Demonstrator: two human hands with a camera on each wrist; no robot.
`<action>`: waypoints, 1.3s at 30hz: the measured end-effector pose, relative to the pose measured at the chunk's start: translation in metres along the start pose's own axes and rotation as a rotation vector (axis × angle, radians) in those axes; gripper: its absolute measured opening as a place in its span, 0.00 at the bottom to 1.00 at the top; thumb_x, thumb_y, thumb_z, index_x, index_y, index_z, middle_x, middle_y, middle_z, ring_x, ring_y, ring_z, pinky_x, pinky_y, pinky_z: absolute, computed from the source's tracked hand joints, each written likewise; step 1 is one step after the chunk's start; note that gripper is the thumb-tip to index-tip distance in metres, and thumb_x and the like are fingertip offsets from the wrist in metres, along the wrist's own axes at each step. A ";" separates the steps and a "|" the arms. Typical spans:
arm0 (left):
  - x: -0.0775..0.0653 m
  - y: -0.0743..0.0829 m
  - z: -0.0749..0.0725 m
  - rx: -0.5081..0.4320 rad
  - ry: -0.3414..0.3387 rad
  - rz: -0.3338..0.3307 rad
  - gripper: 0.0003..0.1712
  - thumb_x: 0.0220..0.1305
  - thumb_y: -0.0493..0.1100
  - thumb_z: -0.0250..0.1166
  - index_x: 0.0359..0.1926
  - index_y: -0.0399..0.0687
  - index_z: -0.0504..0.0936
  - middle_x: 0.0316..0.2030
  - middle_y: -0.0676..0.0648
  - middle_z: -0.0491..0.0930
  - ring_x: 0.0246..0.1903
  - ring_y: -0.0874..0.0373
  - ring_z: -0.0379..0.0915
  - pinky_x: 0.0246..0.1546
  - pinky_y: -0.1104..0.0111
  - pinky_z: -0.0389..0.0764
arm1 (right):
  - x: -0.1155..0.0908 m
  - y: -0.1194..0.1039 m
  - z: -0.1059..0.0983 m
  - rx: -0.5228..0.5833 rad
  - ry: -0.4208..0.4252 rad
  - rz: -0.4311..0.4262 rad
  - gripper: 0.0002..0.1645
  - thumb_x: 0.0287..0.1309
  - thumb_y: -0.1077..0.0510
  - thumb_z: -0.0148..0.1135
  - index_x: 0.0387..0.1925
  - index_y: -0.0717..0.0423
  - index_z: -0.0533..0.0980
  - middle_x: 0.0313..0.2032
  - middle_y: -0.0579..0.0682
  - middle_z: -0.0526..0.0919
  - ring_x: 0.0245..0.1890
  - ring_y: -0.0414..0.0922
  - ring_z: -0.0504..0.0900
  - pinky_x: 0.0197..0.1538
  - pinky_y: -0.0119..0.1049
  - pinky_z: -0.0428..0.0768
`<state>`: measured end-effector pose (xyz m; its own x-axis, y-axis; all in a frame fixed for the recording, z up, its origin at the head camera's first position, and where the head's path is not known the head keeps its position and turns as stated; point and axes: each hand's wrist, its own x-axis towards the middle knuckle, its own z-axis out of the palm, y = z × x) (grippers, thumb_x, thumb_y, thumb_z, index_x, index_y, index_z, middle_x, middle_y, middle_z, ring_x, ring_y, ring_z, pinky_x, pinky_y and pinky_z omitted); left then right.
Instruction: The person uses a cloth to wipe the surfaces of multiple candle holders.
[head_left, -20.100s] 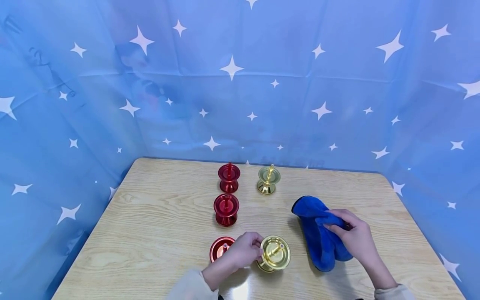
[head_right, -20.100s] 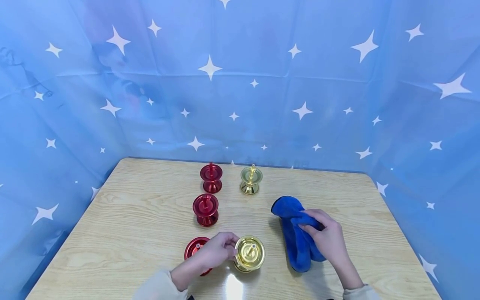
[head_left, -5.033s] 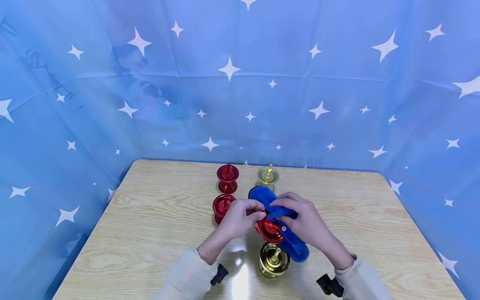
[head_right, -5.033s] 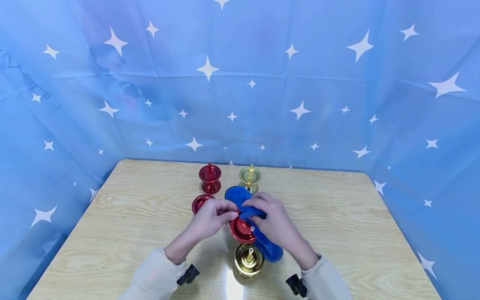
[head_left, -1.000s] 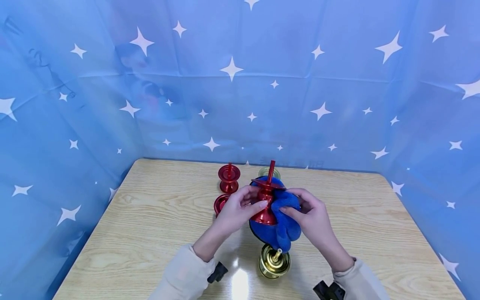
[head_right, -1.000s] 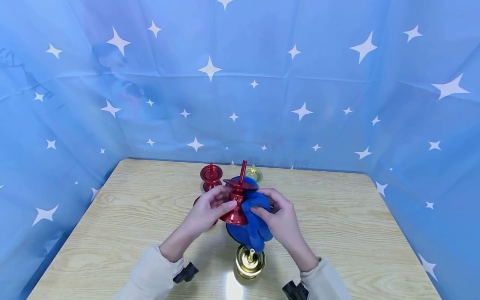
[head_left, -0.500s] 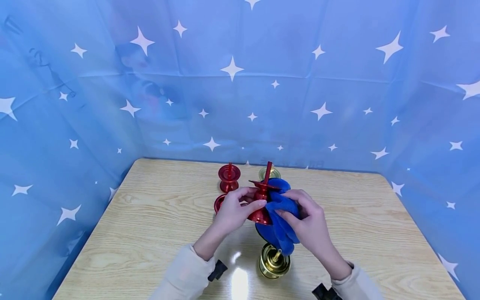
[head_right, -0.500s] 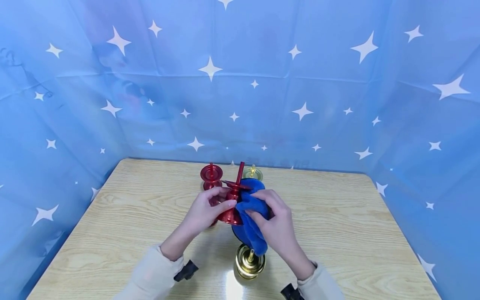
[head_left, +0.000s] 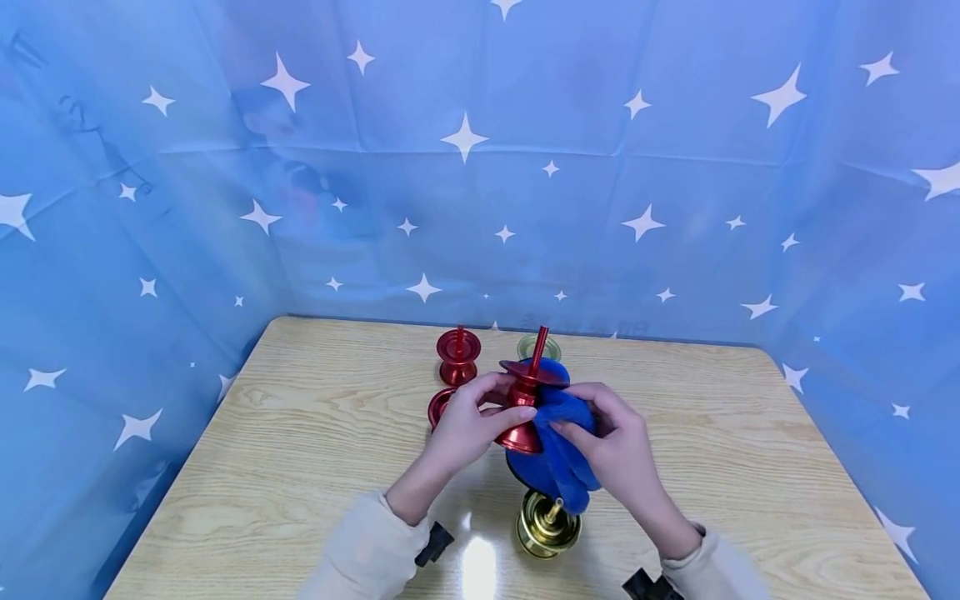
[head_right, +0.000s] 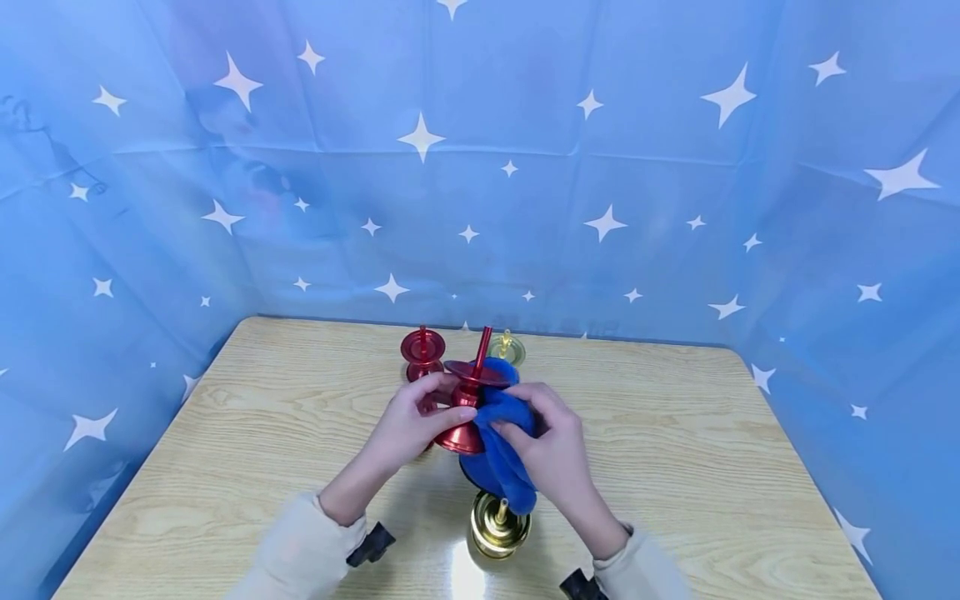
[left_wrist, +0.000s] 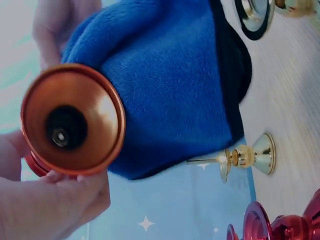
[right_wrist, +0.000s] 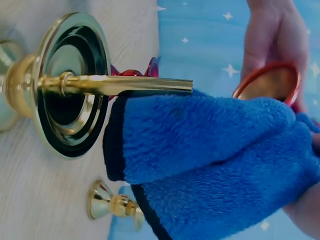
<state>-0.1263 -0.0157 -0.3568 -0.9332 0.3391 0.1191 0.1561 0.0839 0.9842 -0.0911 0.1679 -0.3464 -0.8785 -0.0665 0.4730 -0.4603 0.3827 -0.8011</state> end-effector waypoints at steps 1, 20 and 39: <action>0.000 0.000 0.001 0.039 0.024 0.002 0.20 0.56 0.44 0.66 0.47 0.39 0.77 0.44 0.45 0.76 0.45 0.54 0.73 0.44 0.66 0.77 | -0.001 -0.001 0.001 -0.045 0.010 -0.047 0.19 0.40 0.75 0.68 0.37 0.61 0.77 0.36 0.50 0.81 0.36 0.40 0.79 0.39 0.24 0.77; -0.003 0.000 -0.006 -0.087 -0.089 -0.017 0.19 0.59 0.40 0.64 0.48 0.33 0.74 0.44 0.41 0.76 0.42 0.53 0.75 0.44 0.67 0.76 | 0.000 0.002 -0.007 0.052 -0.051 -0.055 0.20 0.43 0.77 0.65 0.40 0.61 0.76 0.39 0.50 0.80 0.38 0.38 0.79 0.40 0.27 0.78; -0.004 0.006 -0.016 -0.132 -0.109 -0.080 0.35 0.54 0.39 0.68 0.61 0.38 0.64 0.45 0.40 0.78 0.45 0.51 0.75 0.45 0.63 0.77 | 0.000 0.005 -0.009 0.064 -0.107 -0.011 0.19 0.43 0.78 0.64 0.39 0.62 0.76 0.39 0.55 0.79 0.39 0.38 0.79 0.40 0.28 0.78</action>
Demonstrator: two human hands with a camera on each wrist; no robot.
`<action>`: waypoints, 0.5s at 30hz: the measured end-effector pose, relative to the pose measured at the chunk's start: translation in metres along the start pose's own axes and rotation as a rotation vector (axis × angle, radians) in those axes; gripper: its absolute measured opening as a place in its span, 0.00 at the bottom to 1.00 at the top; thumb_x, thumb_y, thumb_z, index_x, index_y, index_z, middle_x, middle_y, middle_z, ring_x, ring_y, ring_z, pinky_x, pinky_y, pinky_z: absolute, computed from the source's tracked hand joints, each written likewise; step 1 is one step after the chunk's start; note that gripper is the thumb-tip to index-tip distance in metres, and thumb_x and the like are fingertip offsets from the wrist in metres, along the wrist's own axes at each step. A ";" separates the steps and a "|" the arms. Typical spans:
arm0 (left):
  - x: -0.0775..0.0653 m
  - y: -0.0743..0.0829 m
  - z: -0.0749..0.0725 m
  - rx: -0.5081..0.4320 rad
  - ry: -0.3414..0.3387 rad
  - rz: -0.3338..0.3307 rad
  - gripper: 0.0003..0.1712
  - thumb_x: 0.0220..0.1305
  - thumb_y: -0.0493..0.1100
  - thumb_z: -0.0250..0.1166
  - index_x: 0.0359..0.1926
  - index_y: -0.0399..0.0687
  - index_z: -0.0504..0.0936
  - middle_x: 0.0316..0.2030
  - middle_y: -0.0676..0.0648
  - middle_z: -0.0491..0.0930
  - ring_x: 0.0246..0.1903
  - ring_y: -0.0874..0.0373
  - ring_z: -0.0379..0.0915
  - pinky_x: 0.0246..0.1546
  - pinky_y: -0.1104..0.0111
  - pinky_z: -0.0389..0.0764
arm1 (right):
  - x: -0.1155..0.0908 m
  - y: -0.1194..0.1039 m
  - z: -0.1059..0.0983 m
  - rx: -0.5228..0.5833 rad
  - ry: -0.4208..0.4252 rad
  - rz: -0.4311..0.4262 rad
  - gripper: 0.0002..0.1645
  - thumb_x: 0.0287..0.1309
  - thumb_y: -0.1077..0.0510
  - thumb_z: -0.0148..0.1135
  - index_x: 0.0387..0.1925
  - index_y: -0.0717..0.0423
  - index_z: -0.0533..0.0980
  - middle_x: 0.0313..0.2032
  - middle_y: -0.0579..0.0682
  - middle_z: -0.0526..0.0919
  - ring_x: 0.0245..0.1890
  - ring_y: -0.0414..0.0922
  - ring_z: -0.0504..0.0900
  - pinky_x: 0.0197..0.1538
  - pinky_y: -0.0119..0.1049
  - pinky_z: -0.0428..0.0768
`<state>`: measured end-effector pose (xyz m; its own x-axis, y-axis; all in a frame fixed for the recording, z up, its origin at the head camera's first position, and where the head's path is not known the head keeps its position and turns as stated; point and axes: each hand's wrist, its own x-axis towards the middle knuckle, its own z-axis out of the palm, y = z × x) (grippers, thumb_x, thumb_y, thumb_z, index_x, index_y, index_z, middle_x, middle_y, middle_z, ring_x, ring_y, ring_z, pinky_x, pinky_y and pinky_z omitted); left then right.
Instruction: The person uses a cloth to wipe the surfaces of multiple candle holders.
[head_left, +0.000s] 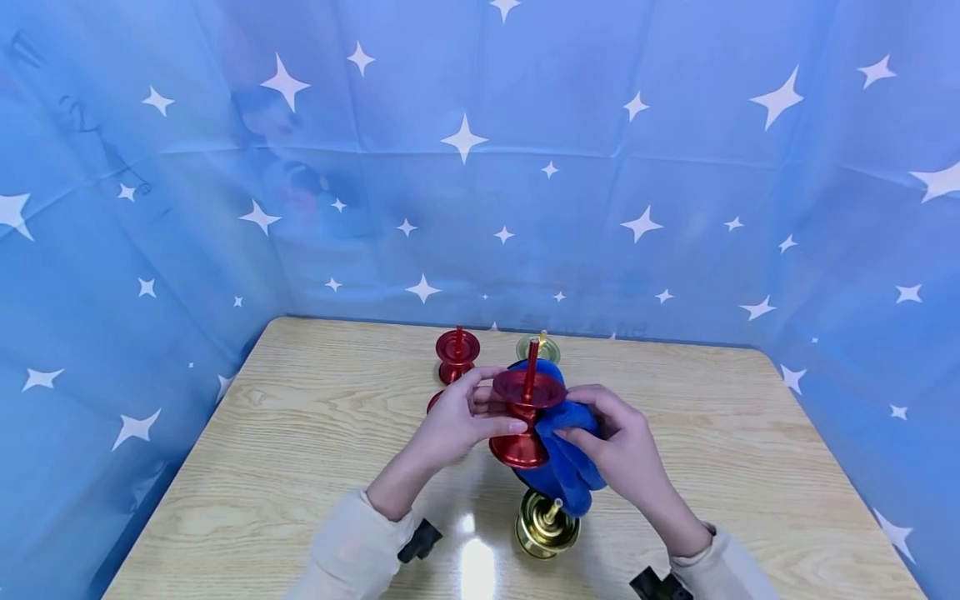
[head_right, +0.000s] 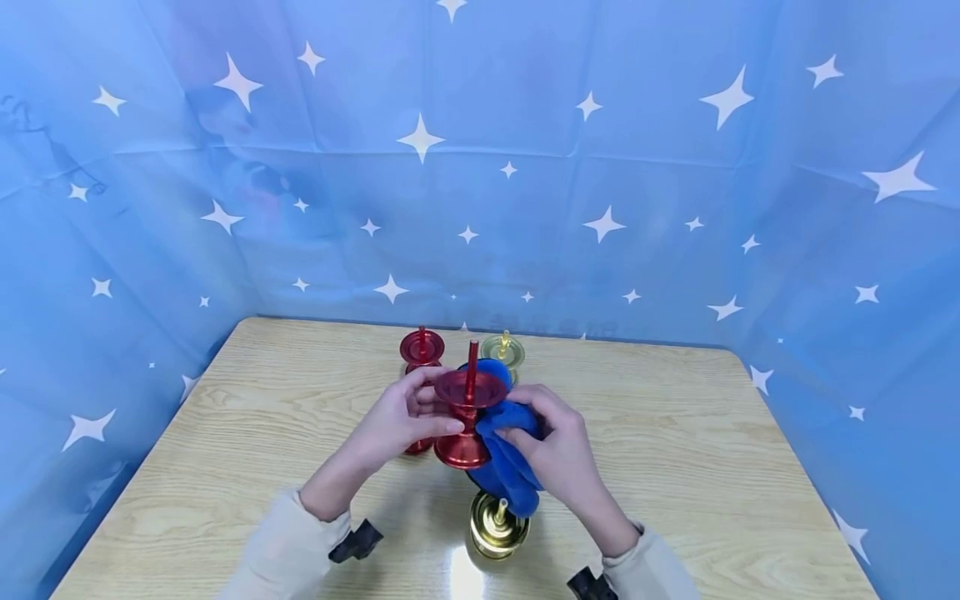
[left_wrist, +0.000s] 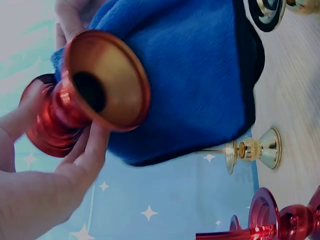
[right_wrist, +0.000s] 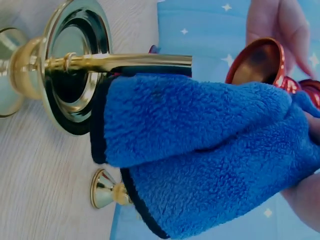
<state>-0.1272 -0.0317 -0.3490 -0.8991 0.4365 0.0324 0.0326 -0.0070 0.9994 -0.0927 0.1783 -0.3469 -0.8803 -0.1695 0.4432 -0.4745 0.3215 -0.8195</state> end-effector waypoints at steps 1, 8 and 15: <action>0.000 0.000 -0.001 0.018 -0.005 -0.012 0.34 0.55 0.42 0.67 0.60 0.38 0.64 0.45 0.40 0.78 0.45 0.52 0.75 0.46 0.63 0.77 | 0.000 0.001 0.000 -0.002 -0.004 -0.006 0.19 0.43 0.77 0.64 0.39 0.62 0.76 0.39 0.55 0.80 0.39 0.38 0.79 0.41 0.28 0.78; 0.001 0.001 -0.008 0.000 -0.055 -0.034 0.32 0.55 0.46 0.67 0.56 0.37 0.67 0.46 0.41 0.77 0.46 0.52 0.74 0.46 0.64 0.76 | 0.000 0.004 -0.001 -0.083 -0.049 -0.150 0.21 0.40 0.78 0.65 0.37 0.59 0.77 0.38 0.52 0.80 0.41 0.39 0.78 0.42 0.26 0.77; -0.002 -0.007 -0.018 -0.084 -0.139 0.000 0.36 0.52 0.37 0.68 0.60 0.34 0.62 0.53 0.39 0.71 0.52 0.50 0.70 0.50 0.62 0.73 | 0.002 0.010 -0.016 -0.193 -0.047 -0.215 0.23 0.37 0.80 0.66 0.36 0.58 0.78 0.38 0.51 0.80 0.42 0.37 0.77 0.43 0.23 0.75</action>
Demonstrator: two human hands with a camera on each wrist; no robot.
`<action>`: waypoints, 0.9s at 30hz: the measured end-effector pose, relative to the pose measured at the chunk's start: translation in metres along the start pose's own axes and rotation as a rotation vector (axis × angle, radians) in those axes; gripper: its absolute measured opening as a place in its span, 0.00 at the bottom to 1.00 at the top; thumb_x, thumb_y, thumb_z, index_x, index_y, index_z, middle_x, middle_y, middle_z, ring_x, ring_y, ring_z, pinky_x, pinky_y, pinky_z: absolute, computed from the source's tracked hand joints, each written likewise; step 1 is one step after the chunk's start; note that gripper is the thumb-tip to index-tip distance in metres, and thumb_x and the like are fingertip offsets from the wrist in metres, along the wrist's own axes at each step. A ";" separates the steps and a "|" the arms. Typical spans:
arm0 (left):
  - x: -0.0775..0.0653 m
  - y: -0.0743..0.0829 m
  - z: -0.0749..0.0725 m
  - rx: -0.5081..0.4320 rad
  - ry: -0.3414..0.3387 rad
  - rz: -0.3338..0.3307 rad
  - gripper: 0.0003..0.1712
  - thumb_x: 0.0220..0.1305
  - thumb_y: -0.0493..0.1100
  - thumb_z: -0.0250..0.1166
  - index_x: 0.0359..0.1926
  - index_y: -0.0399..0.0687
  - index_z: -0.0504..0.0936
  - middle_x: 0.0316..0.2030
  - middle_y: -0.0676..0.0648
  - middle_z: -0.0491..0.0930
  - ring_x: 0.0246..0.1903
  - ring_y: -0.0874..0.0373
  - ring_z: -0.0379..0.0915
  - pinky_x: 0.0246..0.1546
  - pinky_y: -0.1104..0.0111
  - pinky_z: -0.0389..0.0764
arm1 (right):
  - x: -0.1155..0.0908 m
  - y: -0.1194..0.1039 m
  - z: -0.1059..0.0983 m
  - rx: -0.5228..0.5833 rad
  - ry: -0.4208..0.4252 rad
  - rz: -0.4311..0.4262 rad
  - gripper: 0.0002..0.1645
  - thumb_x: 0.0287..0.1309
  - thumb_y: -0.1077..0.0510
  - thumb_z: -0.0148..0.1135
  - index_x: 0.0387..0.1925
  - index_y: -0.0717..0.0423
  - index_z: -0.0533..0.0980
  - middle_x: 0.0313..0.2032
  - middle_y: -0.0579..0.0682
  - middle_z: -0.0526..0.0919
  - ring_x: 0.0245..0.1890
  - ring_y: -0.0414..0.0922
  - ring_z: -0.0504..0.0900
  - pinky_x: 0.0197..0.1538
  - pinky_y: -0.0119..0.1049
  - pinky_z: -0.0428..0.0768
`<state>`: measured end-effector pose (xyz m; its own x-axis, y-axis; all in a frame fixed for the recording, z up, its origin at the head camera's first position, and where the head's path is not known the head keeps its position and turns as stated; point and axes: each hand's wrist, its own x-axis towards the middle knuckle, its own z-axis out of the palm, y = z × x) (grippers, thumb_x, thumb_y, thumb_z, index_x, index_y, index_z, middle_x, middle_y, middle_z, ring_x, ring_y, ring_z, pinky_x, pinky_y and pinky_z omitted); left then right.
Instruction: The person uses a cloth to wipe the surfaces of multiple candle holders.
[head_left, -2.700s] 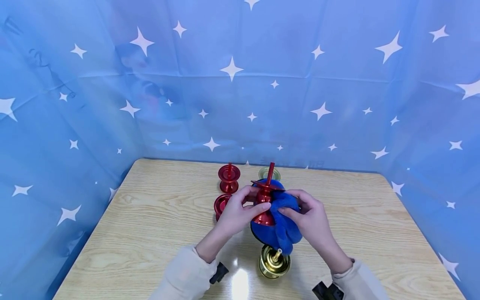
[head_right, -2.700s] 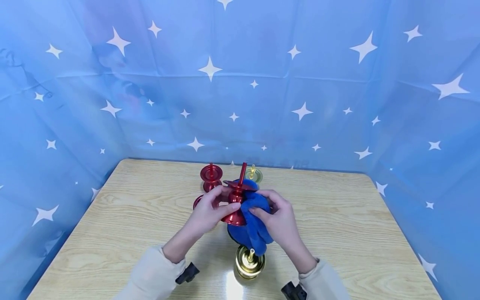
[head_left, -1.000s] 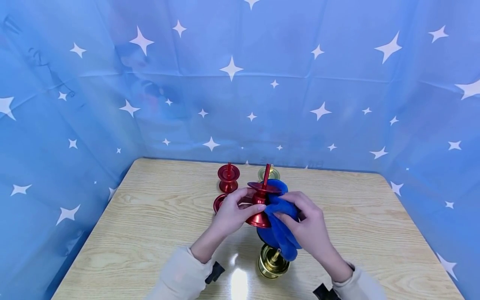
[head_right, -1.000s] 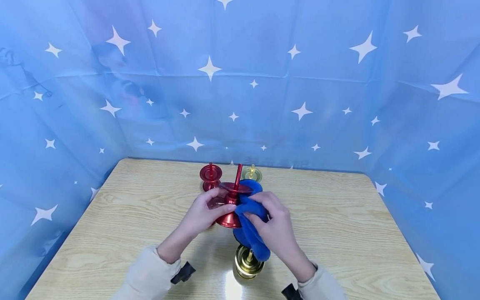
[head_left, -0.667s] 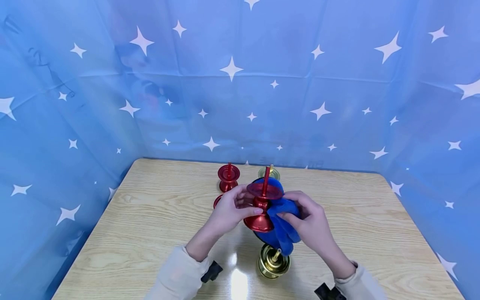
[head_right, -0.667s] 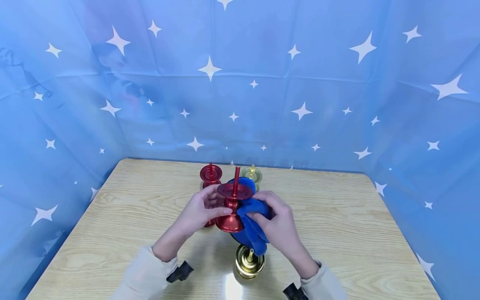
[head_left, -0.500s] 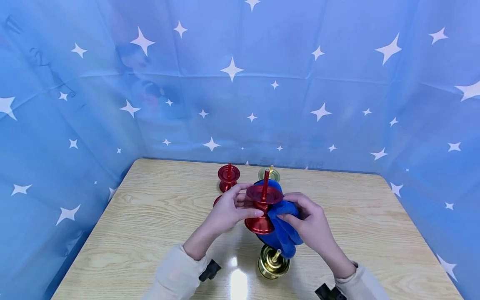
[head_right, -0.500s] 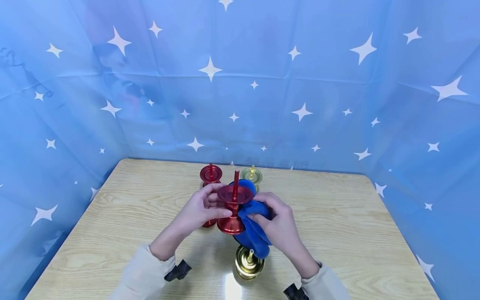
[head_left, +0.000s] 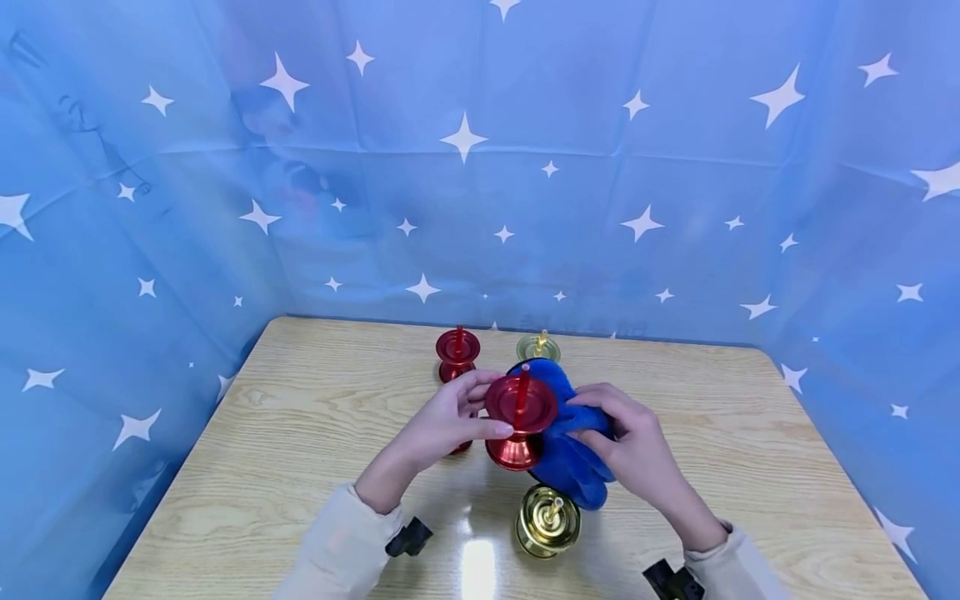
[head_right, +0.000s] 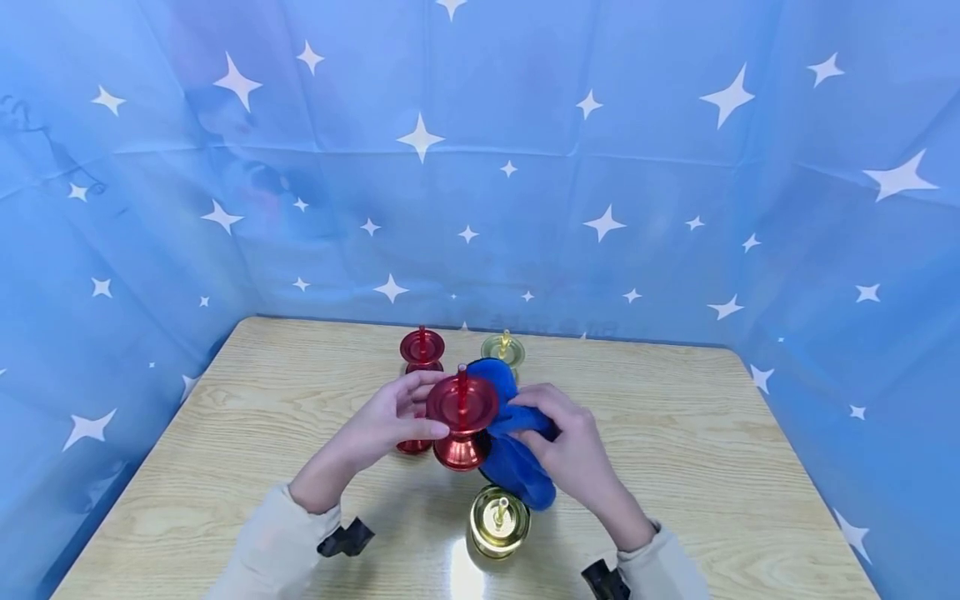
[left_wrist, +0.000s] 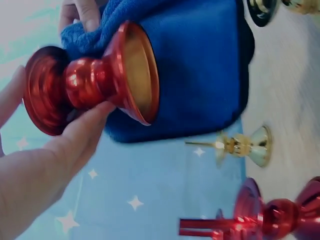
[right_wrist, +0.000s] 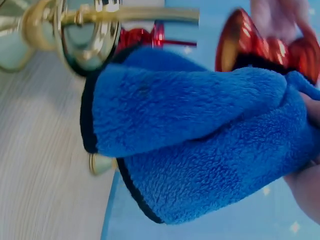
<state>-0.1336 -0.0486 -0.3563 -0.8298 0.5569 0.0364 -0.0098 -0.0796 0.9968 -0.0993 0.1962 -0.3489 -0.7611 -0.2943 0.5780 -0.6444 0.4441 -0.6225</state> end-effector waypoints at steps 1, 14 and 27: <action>-0.002 -0.003 -0.003 -0.017 -0.012 0.002 0.37 0.52 0.36 0.68 0.61 0.34 0.62 0.54 0.38 0.71 0.52 0.49 0.69 0.51 0.62 0.73 | 0.000 0.002 -0.004 -0.005 0.007 0.009 0.22 0.37 0.80 0.66 0.36 0.58 0.78 0.37 0.51 0.80 0.42 0.36 0.76 0.42 0.22 0.75; -0.040 -0.065 -0.050 -0.077 -0.279 0.043 0.38 0.47 0.28 0.67 0.59 0.24 0.60 0.52 0.31 0.70 0.49 0.52 0.73 0.48 0.61 0.75 | -0.012 0.030 -0.044 -0.112 0.105 0.259 0.19 0.43 0.75 0.66 0.40 0.62 0.77 0.36 0.39 0.78 0.34 0.29 0.76 0.35 0.19 0.74; -0.061 -0.113 -0.065 -0.124 -0.398 0.010 0.39 0.47 0.27 0.65 0.59 0.21 0.56 0.53 0.27 0.68 0.48 0.55 0.73 0.49 0.65 0.74 | -0.025 0.047 -0.047 -0.144 0.054 0.380 0.17 0.47 0.68 0.66 0.42 0.60 0.77 0.35 0.42 0.79 0.32 0.29 0.76 0.33 0.21 0.75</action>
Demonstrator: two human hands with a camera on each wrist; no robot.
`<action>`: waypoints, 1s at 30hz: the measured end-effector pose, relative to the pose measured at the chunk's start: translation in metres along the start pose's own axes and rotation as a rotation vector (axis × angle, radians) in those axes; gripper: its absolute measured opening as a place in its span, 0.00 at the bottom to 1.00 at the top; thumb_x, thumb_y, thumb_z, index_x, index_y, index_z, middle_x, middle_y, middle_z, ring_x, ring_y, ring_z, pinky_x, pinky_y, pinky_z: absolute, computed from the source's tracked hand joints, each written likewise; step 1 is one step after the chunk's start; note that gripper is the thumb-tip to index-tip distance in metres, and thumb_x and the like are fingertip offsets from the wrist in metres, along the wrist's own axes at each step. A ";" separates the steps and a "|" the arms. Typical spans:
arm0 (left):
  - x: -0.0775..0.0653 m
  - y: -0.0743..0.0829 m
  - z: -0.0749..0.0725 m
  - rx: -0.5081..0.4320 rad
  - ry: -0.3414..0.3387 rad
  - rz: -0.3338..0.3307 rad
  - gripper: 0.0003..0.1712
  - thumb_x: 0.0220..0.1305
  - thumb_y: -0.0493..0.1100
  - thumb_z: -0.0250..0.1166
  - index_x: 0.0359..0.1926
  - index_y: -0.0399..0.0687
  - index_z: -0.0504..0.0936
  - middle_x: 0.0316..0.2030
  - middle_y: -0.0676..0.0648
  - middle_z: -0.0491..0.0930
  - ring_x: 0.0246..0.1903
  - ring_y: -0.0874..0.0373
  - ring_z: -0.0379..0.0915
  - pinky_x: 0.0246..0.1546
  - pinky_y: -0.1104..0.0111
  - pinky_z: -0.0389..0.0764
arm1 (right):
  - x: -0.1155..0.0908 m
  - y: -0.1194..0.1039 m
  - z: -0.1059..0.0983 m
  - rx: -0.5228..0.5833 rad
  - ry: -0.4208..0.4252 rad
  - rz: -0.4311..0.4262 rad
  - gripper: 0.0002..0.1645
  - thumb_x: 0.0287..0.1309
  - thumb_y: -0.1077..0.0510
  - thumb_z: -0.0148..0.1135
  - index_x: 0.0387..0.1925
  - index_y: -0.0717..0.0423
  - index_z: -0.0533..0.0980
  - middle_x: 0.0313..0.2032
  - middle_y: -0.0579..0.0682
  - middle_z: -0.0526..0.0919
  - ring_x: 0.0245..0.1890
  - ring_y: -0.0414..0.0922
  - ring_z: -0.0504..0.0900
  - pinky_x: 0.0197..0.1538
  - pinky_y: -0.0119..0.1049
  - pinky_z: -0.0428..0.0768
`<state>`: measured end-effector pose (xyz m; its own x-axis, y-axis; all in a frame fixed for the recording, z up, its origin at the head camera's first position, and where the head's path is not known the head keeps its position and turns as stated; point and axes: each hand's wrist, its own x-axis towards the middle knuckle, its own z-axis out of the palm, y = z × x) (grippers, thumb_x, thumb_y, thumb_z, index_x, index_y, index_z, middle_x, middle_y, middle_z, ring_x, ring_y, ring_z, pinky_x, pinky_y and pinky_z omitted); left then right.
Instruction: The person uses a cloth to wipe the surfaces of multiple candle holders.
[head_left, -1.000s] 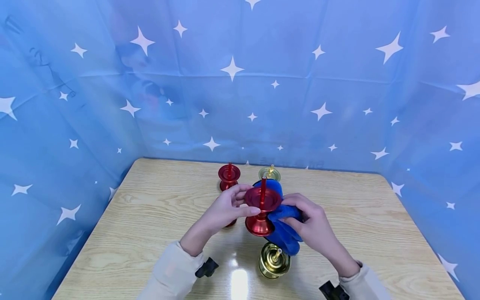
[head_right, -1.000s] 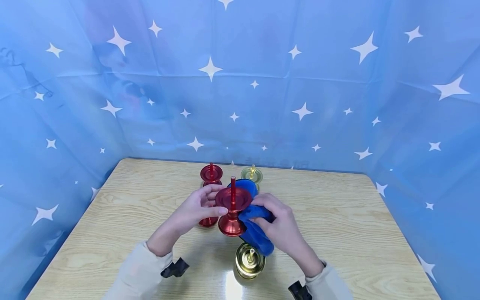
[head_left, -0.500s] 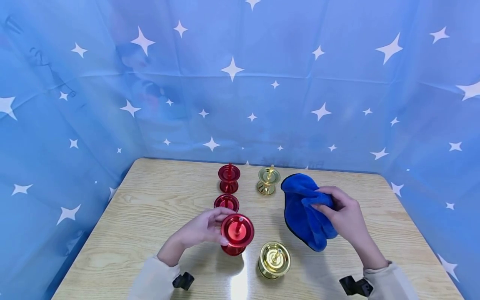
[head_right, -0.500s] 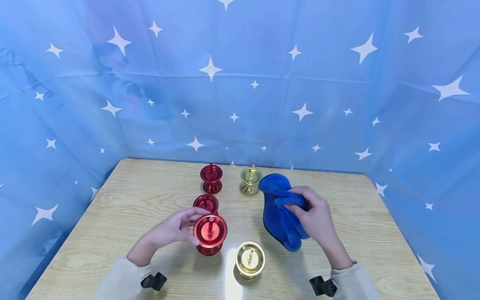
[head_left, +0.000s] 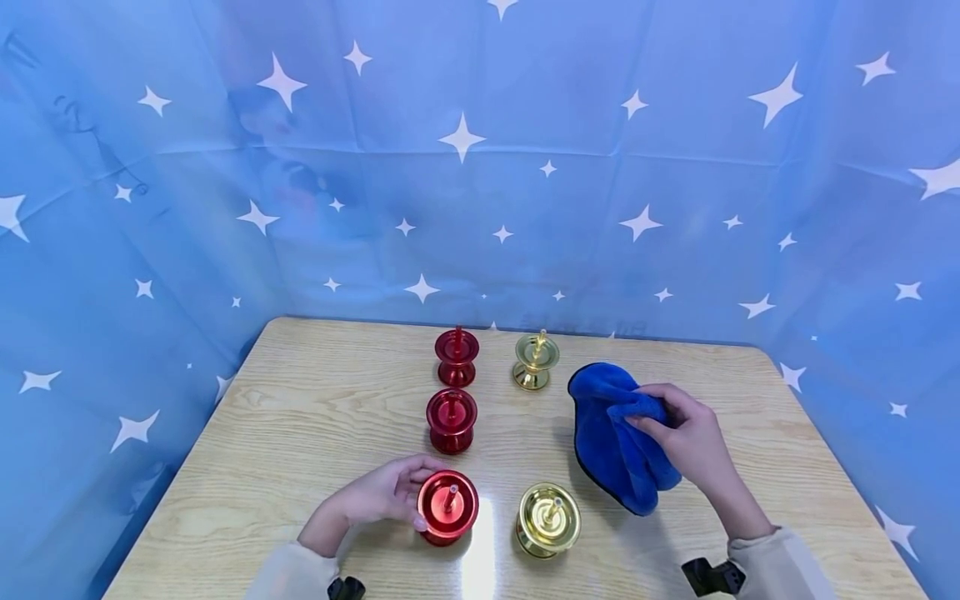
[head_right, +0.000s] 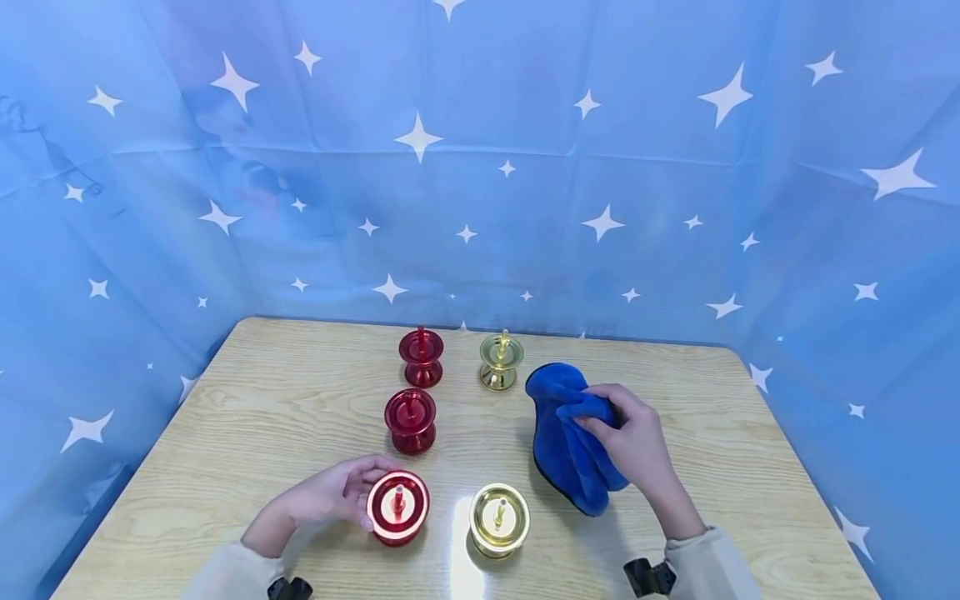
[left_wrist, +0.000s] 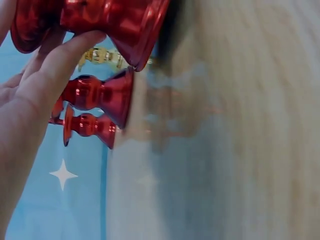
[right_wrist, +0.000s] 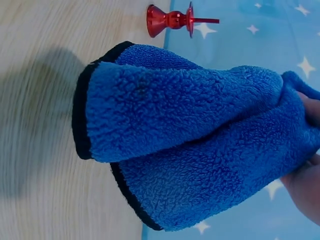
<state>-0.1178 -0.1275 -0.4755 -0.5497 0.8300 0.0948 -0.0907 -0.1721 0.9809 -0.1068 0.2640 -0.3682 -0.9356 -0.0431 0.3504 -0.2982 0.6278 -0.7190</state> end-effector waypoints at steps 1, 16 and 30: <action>-0.001 -0.002 0.000 -0.009 -0.008 0.009 0.39 0.47 0.27 0.65 0.59 0.21 0.55 0.52 0.27 0.68 0.48 0.55 0.73 0.49 0.64 0.74 | 0.000 0.001 0.000 0.006 -0.003 0.001 0.17 0.47 0.69 0.66 0.42 0.61 0.77 0.35 0.42 0.79 0.32 0.30 0.76 0.33 0.21 0.75; -0.005 -0.003 -0.003 -0.046 -0.070 -0.011 0.40 0.49 0.26 0.64 0.61 0.24 0.54 0.56 0.24 0.62 0.53 0.50 0.68 0.54 0.52 0.68 | -0.007 0.011 0.000 -0.025 -0.029 0.056 0.17 0.49 0.65 0.67 0.44 0.60 0.77 0.36 0.51 0.80 0.32 0.30 0.76 0.33 0.22 0.75; 0.007 0.026 -0.032 0.294 0.363 -0.156 0.28 0.58 0.34 0.61 0.56 0.23 0.63 0.50 0.27 0.70 0.49 0.39 0.70 0.46 0.67 0.75 | -0.013 0.019 0.004 0.005 -0.037 0.039 0.16 0.47 0.68 0.67 0.41 0.62 0.77 0.35 0.55 0.81 0.32 0.31 0.77 0.33 0.23 0.76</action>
<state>-0.1501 -0.1431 -0.4546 -0.8070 0.5862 -0.0715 0.0143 0.1404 0.9900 -0.1007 0.2734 -0.3889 -0.9529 -0.0474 0.2997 -0.2622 0.6254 -0.7349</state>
